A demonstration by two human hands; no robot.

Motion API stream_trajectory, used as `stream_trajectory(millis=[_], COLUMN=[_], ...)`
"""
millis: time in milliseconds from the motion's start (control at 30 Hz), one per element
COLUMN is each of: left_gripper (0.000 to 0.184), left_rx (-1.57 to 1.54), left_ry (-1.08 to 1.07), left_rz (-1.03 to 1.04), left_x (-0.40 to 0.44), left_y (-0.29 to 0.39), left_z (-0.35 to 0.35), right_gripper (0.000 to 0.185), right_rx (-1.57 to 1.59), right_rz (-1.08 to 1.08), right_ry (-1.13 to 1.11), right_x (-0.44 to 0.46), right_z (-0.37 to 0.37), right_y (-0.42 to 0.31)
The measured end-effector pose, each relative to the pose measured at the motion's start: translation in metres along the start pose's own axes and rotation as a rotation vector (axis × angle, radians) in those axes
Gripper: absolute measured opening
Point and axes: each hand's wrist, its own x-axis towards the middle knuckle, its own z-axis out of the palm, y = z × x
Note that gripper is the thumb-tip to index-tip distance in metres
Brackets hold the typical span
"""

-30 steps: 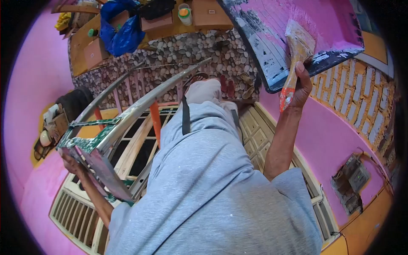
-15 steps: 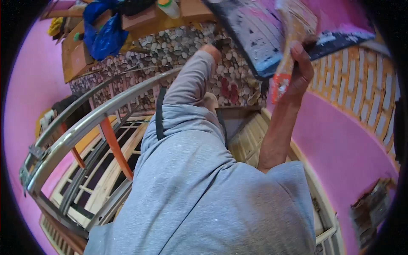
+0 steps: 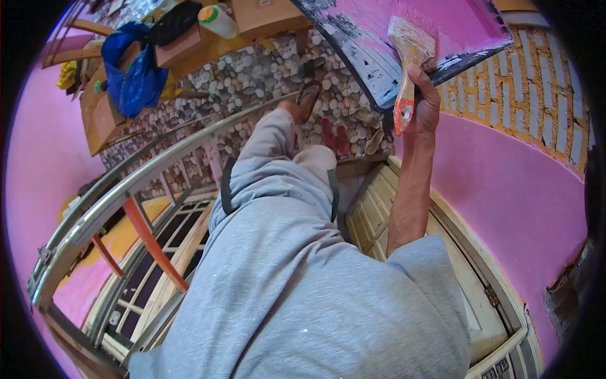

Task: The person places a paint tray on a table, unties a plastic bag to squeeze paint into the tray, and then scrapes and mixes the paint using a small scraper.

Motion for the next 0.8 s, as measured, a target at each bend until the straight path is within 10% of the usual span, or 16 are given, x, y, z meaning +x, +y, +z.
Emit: stream_trajectory(millis=[433,800], left_gripper=[0.035,0.027], left_rx=[0.024,0.047], left_ry=[0.491,0.816], left_rz=[0.128,0.584], left_x=[0.155,0.360], left_y=[-0.052,-0.086], left_z=[0.003,0.083], right_gripper=[0.040,0.008], right_rx=[-0.015,-0.092], right_rz=[-0.130,0.016], right_ry=[-0.280,-0.021], right_x=[0.159,0.302], right_z=[-0.072,-0.346], right_y=[-0.036,0.068])
